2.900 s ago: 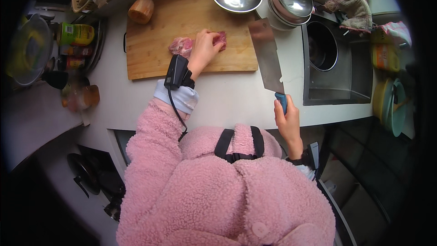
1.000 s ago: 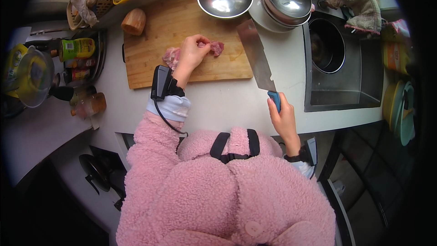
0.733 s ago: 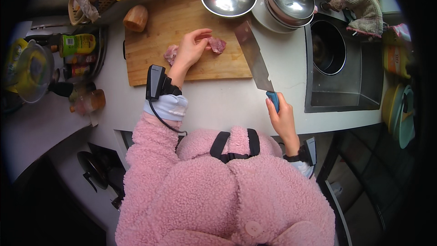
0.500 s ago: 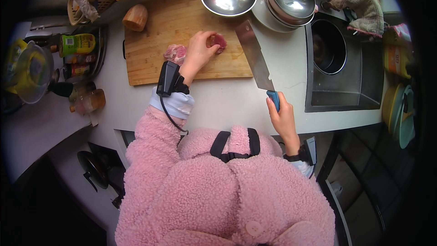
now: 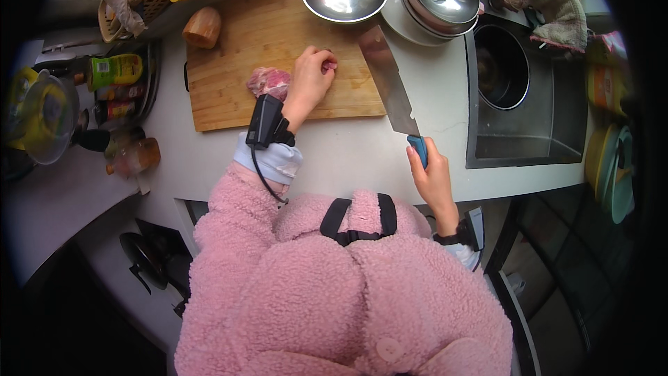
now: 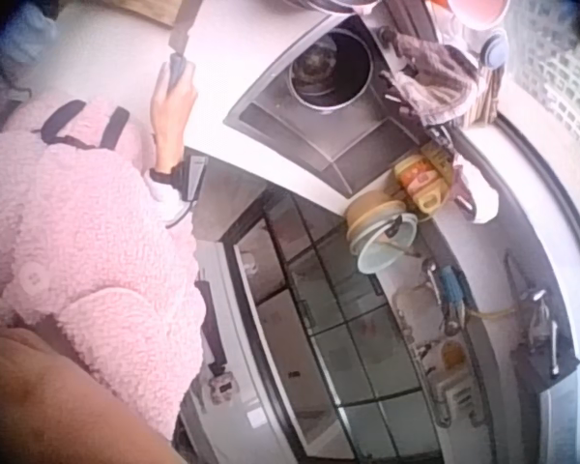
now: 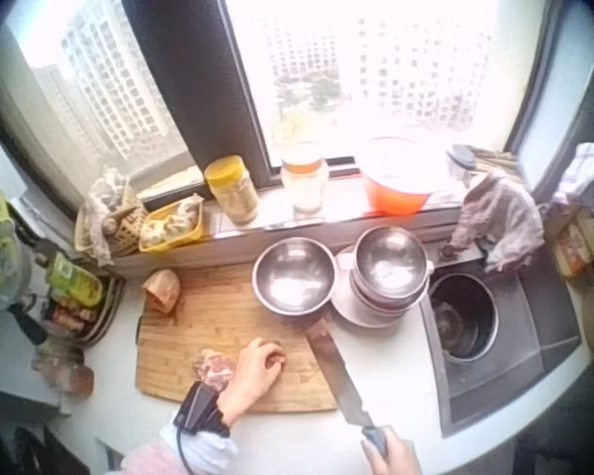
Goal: The person slices raw meat on a wooden cutting board using a knife, then transfers the pieces into a pot of boiling water on the stove. They stir the pot with chopsticks, rinse the knife and a wok at the sink, and place the wok on the burner.
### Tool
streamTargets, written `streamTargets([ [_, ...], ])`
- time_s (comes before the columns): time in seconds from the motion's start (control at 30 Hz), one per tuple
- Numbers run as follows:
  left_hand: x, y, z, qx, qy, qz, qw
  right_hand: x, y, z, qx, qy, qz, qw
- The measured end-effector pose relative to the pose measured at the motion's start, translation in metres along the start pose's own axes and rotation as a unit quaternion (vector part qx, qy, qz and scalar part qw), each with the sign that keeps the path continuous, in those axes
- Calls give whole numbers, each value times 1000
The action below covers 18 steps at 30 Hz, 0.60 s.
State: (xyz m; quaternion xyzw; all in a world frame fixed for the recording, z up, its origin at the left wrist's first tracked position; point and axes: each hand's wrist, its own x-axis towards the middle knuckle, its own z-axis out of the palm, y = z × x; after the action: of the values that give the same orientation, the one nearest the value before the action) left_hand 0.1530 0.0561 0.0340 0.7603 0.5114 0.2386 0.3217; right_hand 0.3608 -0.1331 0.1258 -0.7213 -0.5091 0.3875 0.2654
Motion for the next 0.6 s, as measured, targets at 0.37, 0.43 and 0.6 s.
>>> streamTargets([
  [0.37,-3,3,-43,-8,0,-106,994,0,-6,-2,-6,-9,17,1000],
  [0.43,-2,3,-51,-5,13,-119,993,0,-7,-2,-9,-7,5,1000],
  [0.6,-3,-2,-47,-22,63,28,997,-1,-4,-1,-14,-4,0,1000],
])
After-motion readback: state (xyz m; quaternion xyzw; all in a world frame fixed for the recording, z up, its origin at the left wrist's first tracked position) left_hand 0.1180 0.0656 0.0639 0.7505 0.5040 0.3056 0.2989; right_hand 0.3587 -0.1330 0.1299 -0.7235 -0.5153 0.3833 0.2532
